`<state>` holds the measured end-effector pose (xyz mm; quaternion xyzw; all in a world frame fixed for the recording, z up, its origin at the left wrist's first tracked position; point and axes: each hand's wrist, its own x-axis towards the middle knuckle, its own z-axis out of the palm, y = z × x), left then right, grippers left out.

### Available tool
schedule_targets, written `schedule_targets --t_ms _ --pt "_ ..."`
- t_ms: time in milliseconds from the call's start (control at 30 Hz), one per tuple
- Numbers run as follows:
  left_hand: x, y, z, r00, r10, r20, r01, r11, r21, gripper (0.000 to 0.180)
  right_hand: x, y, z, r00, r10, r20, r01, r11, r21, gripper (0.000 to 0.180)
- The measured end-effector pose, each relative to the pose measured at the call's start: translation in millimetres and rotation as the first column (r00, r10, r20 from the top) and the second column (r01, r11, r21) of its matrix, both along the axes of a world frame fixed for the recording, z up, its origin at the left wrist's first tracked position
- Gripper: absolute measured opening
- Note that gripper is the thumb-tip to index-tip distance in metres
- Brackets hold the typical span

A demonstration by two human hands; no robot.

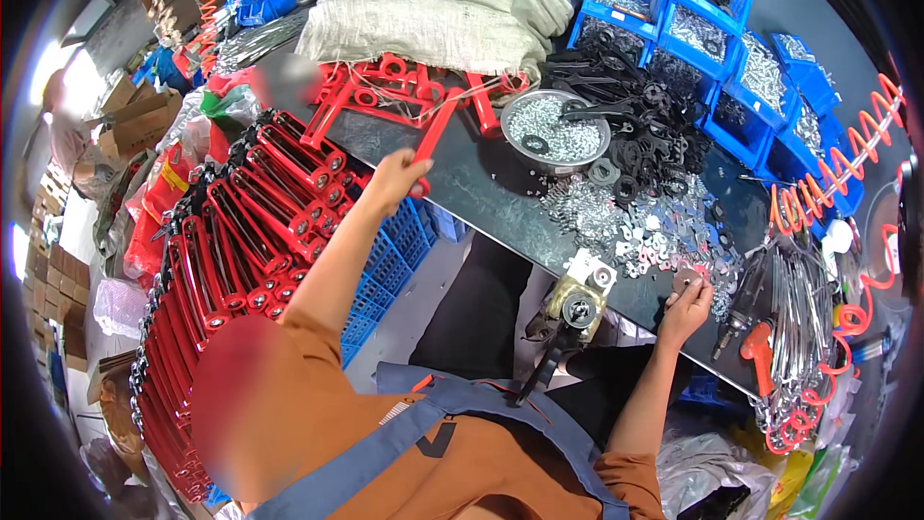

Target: Assembling the frames and mechanical components of manual caulking guns at a manufacturing workstation.

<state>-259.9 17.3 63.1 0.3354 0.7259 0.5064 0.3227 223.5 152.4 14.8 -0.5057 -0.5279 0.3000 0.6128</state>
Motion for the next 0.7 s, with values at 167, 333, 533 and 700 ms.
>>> schedule_targets --t_ms 167,333,533,700 --pt "43 -64 17 0.555 -0.171 0.814 -0.116 0.953 0.279 0.032 -5 -3 8 0.999 0.038 -0.021 -0.038 0.999 -0.01 0.02" --pt "92 -92 6 0.302 -0.572 0.762 0.054 0.809 0.586 0.069 1 -9 12 0.992 0.04 -0.121 -0.039 0.999 0.011 0.016" --pt "168 -66 31 0.605 -0.687 0.403 0.356 0.686 0.635 0.07 0 -11 25 0.758 0.204 -0.62 -0.306 0.95 -0.061 0.008" --pt "206 -12 52 0.625 -0.772 0.111 0.629 0.583 0.515 0.071 -6 -74 83 0.571 0.261 -0.778 -0.539 0.834 -0.116 0.007"
